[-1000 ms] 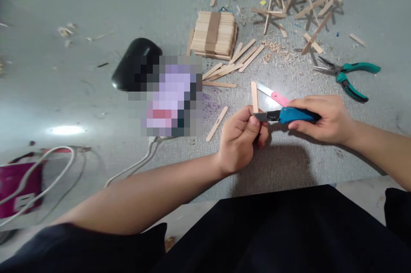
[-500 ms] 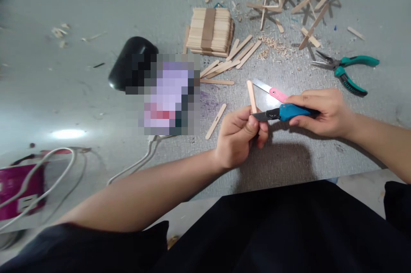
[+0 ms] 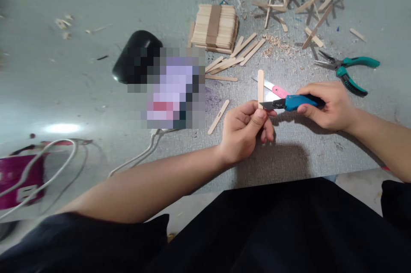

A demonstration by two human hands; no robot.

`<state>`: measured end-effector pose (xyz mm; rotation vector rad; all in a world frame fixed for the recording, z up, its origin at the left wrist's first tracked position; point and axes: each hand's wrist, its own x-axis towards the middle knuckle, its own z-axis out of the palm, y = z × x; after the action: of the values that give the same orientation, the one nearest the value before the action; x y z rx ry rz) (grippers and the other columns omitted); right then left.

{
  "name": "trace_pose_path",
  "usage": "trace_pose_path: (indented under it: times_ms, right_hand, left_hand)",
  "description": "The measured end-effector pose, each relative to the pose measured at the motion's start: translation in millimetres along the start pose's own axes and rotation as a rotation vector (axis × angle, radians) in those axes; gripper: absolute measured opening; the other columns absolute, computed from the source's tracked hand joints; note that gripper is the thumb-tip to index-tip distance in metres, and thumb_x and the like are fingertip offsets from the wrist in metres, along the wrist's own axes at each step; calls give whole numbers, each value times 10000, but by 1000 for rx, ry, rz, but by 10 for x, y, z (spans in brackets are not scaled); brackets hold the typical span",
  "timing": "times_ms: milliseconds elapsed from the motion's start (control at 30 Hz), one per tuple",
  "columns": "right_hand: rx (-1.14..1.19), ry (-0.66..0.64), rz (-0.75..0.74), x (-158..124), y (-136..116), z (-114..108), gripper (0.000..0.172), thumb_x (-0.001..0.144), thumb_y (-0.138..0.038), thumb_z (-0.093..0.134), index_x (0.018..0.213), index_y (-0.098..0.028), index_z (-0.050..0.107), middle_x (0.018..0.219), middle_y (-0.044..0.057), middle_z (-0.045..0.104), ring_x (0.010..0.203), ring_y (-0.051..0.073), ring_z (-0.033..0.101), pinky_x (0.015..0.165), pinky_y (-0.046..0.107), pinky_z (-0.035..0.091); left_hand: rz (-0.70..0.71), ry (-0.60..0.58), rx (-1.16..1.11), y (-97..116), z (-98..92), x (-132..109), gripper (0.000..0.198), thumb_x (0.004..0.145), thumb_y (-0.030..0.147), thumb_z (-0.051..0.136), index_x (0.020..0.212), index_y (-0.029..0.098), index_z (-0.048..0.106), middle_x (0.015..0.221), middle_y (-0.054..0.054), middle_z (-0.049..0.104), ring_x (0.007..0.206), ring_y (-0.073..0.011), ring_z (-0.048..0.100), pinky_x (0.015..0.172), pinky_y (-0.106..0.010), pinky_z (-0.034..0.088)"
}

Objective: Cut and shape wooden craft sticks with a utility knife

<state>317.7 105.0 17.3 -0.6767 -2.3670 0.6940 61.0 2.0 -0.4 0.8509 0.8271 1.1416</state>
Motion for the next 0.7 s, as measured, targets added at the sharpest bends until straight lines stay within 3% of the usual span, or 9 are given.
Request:
trace_pose_path:
  times_ms: [233, 467, 700]
  right_hand:
    - [68, 98, 190, -48, 31, 16, 365, 1141, -668, 702, 1090, -325, 817, 704, -4, 693, 551, 180, 561, 513, 392, 373]
    - [133, 186, 246, -87, 92, 57, 416, 1104, -679, 765, 1073, -268, 827, 740, -7, 692, 623, 155, 580, 586, 365, 394]
    - [232, 383, 296, -71, 220, 157, 476, 1167, -716, 627, 1061, -263, 727, 750, -18, 626, 587, 146, 485, 576, 371, 369]
  left_hand:
    - [23, 111, 98, -9, 42, -37, 599, 1076, 797, 781, 1084, 198, 770, 631, 21, 729, 462, -76, 572, 470, -211, 470]
    - [110, 74, 104, -64, 38, -50, 589, 1132, 790, 693, 1046, 210, 753, 581, 57, 613, 486, -84, 522, 490, -224, 450]
    - [173, 74, 160, -119, 20, 6, 579, 1153, 799, 632, 1082, 229, 697, 582, 79, 574, 472, -91, 491, 469, -228, 426]
